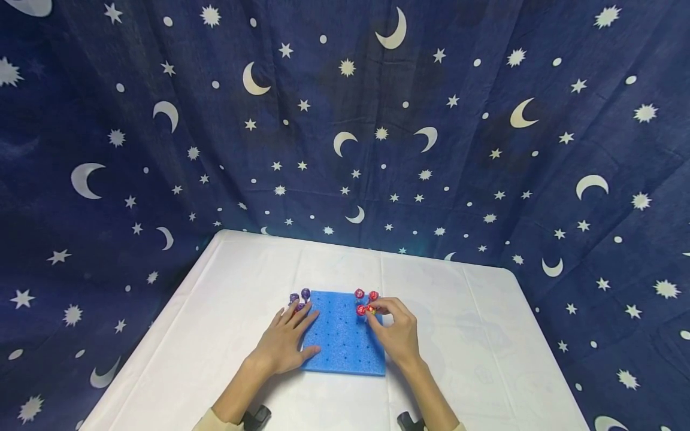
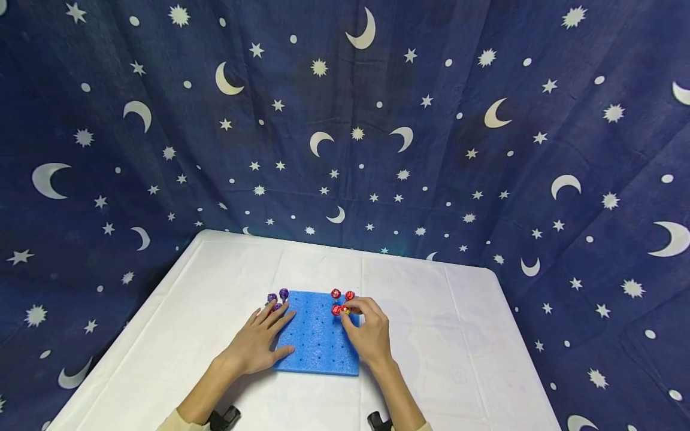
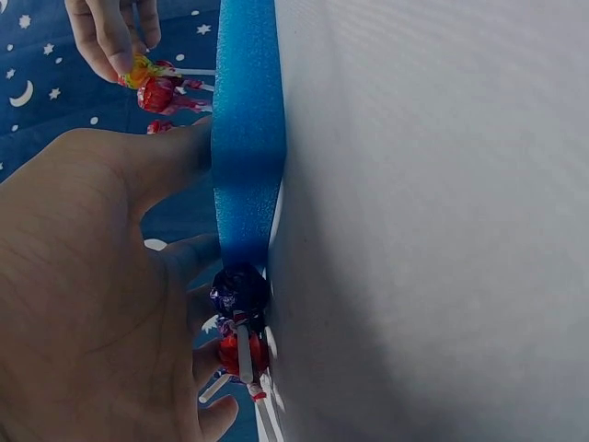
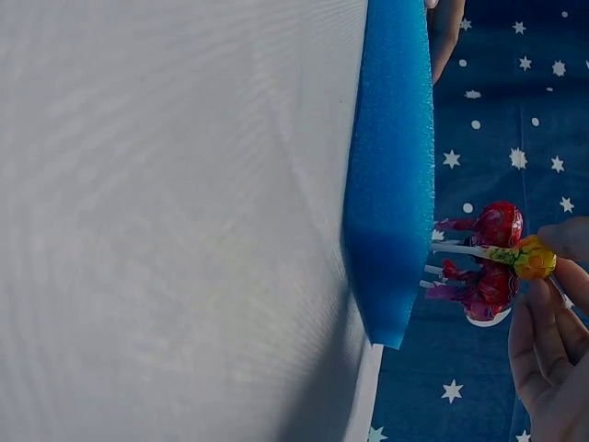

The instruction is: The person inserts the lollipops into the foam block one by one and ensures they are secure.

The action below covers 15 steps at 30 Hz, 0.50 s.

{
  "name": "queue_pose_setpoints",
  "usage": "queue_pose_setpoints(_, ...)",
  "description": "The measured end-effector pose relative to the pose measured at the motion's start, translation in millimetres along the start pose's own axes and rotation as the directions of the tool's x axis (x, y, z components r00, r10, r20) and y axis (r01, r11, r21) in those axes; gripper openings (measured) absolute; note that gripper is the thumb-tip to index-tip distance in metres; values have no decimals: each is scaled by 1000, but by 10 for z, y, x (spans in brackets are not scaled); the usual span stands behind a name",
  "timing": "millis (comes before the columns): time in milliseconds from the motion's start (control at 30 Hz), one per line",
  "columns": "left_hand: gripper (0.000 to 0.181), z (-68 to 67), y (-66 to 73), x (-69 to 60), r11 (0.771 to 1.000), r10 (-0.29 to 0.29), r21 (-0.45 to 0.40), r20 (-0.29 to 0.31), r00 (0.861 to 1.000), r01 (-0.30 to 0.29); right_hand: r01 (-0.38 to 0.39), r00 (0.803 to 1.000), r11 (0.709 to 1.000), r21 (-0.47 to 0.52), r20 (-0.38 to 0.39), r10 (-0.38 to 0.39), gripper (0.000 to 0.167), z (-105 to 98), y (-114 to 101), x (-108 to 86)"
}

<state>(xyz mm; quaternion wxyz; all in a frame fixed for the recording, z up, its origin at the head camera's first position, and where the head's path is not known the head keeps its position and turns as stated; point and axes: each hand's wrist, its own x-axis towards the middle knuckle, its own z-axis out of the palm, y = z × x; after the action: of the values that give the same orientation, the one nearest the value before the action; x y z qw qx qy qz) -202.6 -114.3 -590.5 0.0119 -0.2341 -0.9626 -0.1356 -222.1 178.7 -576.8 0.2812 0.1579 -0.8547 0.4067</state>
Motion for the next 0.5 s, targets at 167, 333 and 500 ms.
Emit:
queue_pose_setpoints(167, 80, -1, 1, -6, 1000, 10, -20, -29, 1000, -11, -7, 1000, 1000, 10, 3, 7, 23, -9, 5, 2)
queue_pose_setpoints(333, 80, 14, -4, -6, 999, 19, -43, -49, 999, -21, -11, 1000, 1000, 19, 10, 11, 23, -13, 9, 0)
queue_pose_setpoints(500, 79, 28, -21, 1, 998, 23, -56, -52, 998, -26, 10, 1000, 1000, 18, 3, -10, 24, -11, 12, -7)
